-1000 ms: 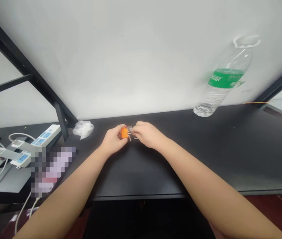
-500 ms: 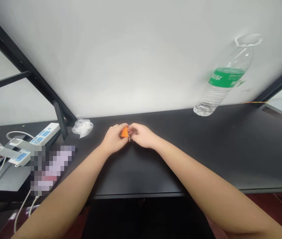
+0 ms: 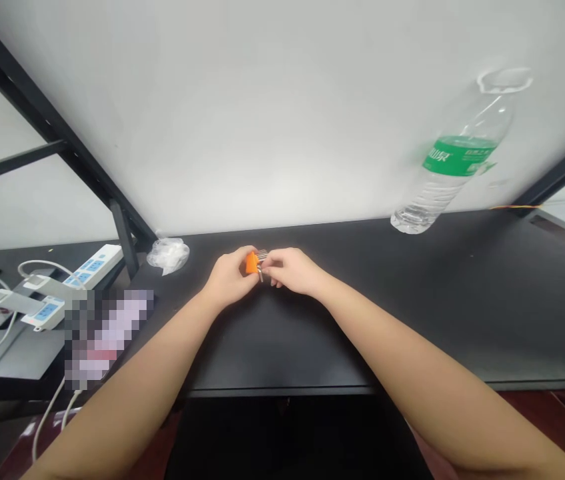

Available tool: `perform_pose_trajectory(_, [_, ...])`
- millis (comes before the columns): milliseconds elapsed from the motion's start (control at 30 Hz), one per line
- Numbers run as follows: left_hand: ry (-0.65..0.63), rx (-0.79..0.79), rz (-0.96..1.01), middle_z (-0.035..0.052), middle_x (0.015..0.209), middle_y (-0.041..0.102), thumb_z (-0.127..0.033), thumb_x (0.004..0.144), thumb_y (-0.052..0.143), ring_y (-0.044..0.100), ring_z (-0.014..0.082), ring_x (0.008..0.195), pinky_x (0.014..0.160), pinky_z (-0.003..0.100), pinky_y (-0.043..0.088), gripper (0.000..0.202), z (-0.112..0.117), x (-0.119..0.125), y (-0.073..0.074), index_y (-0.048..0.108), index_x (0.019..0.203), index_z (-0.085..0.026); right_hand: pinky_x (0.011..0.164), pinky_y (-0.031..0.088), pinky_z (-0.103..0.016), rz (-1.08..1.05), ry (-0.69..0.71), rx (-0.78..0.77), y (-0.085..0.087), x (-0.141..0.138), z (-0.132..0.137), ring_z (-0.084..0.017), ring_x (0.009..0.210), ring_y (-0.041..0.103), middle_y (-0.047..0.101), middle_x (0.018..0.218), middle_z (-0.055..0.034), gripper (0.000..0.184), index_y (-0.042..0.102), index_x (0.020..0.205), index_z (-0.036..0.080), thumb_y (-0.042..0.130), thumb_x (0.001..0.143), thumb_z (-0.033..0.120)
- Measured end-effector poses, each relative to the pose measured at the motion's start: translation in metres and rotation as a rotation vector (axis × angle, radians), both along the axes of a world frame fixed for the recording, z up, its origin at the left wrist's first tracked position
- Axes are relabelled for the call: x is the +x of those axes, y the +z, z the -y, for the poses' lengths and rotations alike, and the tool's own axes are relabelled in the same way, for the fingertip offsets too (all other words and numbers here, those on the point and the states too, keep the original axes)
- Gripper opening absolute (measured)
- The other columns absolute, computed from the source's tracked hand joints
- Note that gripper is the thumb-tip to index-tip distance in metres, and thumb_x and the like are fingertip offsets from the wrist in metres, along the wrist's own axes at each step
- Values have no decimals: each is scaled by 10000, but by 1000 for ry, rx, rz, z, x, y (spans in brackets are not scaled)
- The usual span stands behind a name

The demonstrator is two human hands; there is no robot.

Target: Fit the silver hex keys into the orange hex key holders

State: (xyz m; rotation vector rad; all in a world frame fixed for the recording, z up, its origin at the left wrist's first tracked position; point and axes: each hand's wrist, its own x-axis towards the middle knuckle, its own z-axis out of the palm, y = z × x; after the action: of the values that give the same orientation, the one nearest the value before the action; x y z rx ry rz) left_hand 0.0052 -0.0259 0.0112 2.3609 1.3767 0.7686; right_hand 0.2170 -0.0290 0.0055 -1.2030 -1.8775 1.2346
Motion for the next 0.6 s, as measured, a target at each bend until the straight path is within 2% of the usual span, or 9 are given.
perform_pose_trajectory(133, [-16,-41,37,21,955,741,-222,827,647,683,190,806,787,306,536,469,1,0,0,611,1295,-234,645,485,-288,212,-4,189,12,5,3,-156,679,641,706,797,-18,194,726,923,220,551,953,301])
perform_pose_trajectory(200, [-28,-69,55,12,940,739,-205,833,631,683,183,795,793,305,543,477,2,1,0,606,1308,-242,638,446,-297,403,45,337,18,16,3,-169,704,622,699,835,-33,177,728,866,223,590,933,312])
perform_pose_trajectory(267, [-54,-86,60,8,956,739,-175,835,604,685,180,816,819,305,547,496,3,2,2,602,1326,-252,592,397,-309,632,94,414,21,29,4,-181,679,591,681,857,-61,126,716,813,215,679,870,320])
perform_pose_trajectory(333, [-80,-70,59,16,1007,738,-153,829,591,686,185,871,862,316,547,518,3,3,4,600,1337,-253,552,361,-316,774,112,413,20,38,4,-185,647,571,664,866,-79,83,693,792,209,707,829,282])
perform_pose_trajectory(433, [-105,-47,87,22,1050,736,-140,831,572,682,190,926,908,328,543,532,4,3,6,585,1352,-248,535,346,-317,829,136,390,13,37,7,-186,618,563,643,833,-78,65,640,762,211,694,792,191])
perform_pose_trajectory(600, [-115,-116,118,1,1016,737,-149,847,555,674,159,838,833,290,545,516,3,-1,6,570,1353,-251,510,293,-309,855,108,435,4,21,11,-171,566,517,628,784,-64,163,554,703,219,680,727,118])
